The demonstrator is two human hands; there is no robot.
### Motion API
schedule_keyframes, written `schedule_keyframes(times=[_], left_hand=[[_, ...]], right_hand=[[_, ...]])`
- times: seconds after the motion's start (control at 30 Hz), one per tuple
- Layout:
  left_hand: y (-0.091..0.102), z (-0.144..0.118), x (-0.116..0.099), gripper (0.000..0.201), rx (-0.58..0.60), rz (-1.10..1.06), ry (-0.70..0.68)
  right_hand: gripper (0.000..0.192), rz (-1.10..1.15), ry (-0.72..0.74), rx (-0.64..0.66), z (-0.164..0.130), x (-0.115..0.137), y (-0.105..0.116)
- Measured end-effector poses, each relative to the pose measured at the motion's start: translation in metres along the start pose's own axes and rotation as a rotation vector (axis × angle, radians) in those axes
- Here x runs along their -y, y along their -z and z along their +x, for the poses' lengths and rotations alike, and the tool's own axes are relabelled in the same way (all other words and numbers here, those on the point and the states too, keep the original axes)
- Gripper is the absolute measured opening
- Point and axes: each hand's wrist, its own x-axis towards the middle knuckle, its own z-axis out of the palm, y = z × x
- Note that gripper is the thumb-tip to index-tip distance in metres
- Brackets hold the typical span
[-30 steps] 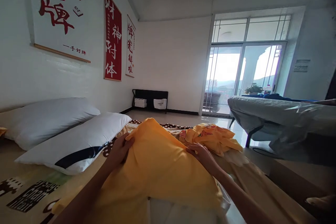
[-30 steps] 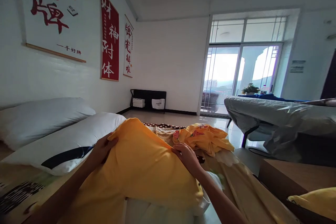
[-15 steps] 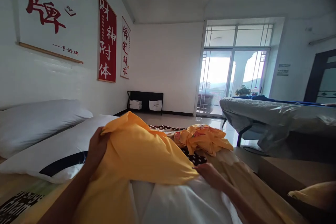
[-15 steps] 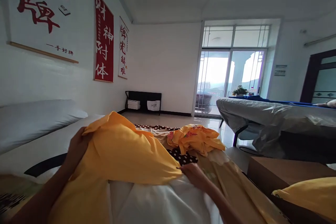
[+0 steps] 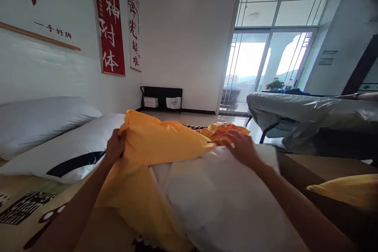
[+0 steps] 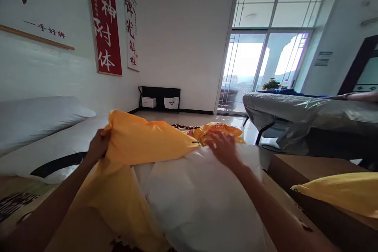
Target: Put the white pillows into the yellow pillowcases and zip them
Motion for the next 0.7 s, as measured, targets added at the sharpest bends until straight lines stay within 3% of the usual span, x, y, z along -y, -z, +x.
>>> schedule_keyframes(times=[0.07, 0.13, 0.2, 0.27, 0.37, 0.43, 0.5, 0.6, 0.7], left_hand=[[-0.018, -0.002, 0.011, 0.053, 0.079, 0.079, -0.104], [-0.031, -0.009, 0.013, 0.064, 0.135, 0.172, -0.266], [-0.037, -0.021, 0.008, 0.058, 0.241, 0.268, -0.427], [-0.038, -0.039, -0.002, 0.048, 0.434, 0.326, -0.584], [-0.036, -0.075, -0.018, 0.041, 0.706, 0.392, -0.778], [-0.037, -0.101, -0.026, 0.042, 0.787, 0.395, -0.909], [-0.043, -0.124, -0.032, 0.047, 0.810, 0.352, -1.052], [-0.061, -0.149, -0.038, 0.059, 0.818, 0.328, -1.227], [-0.082, -0.160, -0.041, 0.042, 0.756, 0.450, -1.312]], right_hand=[[0.033, 0.127, 0.071, 0.102, -0.034, 0.036, -0.019], [0.045, 0.310, 0.288, 0.343, -0.065, 0.075, -0.036], [0.059, 0.355, 0.332, 0.490, -0.085, 0.107, -0.048], [0.073, 0.382, 0.320, 0.571, -0.092, 0.123, -0.054], [0.084, 0.453, 0.317, 0.625, -0.092, 0.116, -0.053], [0.084, 0.462, 0.337, 0.633, -0.098, 0.100, -0.048], [0.084, 0.395, 0.364, 0.589, -0.112, 0.084, -0.047], [0.089, 0.168, 0.374, 0.389, -0.138, 0.071, -0.056], [0.089, -0.036, 0.393, 0.239, -0.141, 0.069, -0.068]])
